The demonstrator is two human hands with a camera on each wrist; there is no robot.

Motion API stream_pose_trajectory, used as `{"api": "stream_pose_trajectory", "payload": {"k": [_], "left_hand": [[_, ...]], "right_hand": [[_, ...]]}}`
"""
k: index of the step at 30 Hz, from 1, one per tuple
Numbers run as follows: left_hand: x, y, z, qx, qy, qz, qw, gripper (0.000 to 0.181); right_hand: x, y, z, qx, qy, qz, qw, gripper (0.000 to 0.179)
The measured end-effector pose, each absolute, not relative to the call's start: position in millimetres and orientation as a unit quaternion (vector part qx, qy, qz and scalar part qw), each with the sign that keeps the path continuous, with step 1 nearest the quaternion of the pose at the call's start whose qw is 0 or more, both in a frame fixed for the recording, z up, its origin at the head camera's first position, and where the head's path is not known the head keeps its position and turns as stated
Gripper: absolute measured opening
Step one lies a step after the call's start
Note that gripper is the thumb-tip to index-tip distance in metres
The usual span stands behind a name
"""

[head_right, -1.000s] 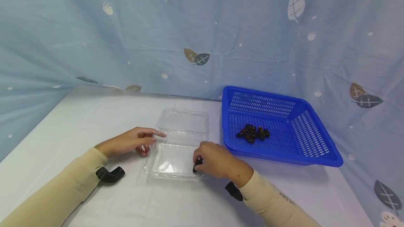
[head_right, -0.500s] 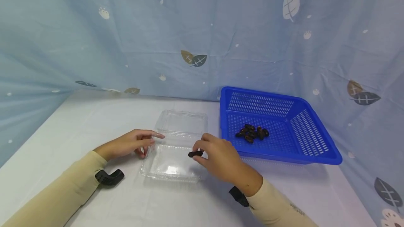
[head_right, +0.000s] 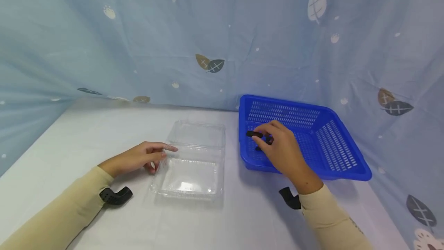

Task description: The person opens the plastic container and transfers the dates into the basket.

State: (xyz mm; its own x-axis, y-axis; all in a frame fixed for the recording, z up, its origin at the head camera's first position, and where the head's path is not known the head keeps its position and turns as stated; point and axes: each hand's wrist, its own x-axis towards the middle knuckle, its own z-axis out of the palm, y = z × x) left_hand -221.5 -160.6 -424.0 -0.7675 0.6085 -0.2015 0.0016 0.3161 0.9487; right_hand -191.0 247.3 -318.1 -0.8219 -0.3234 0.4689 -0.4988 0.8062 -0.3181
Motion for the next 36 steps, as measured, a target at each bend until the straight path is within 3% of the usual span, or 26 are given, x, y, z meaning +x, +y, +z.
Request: {"api": "stream_pose_trajectory", "payload": {"k": [6,12,25,30,36], "left_hand": [[-222.3,-161.4,-424.5,0.197,0.763,0.551,0.277,0.042],[-222.3,-160.6,-424.7,0.204,0.762,0.551,0.274,0.042],[-221.7,-159.8,-423.2,0.200,0.762,0.552,0.273,0.043],[-219.8,-158.3,-421.9,0.198,0.764,0.550,0.272,0.043],[-216.9,-159.8,-415.7,0.183,0.764,0.552,0.280,0.047]], "right_hand": [[-207.9,284.4,-323.2,0.163,-0.959,0.181,0.148,0.011],[-219.8,306.9,-325.9,0.119,-0.978,0.164,0.051,0.013],[-233.7,330.2,-339.8,0.121,-0.975,0.162,-0.089,0.005],[-234.5,332.1,-340.6,0.119,-0.978,0.156,-0.077,0.008],[-218.9,327.0,-327.7,0.114,-0.981,0.155,0.015,0.020]]}}
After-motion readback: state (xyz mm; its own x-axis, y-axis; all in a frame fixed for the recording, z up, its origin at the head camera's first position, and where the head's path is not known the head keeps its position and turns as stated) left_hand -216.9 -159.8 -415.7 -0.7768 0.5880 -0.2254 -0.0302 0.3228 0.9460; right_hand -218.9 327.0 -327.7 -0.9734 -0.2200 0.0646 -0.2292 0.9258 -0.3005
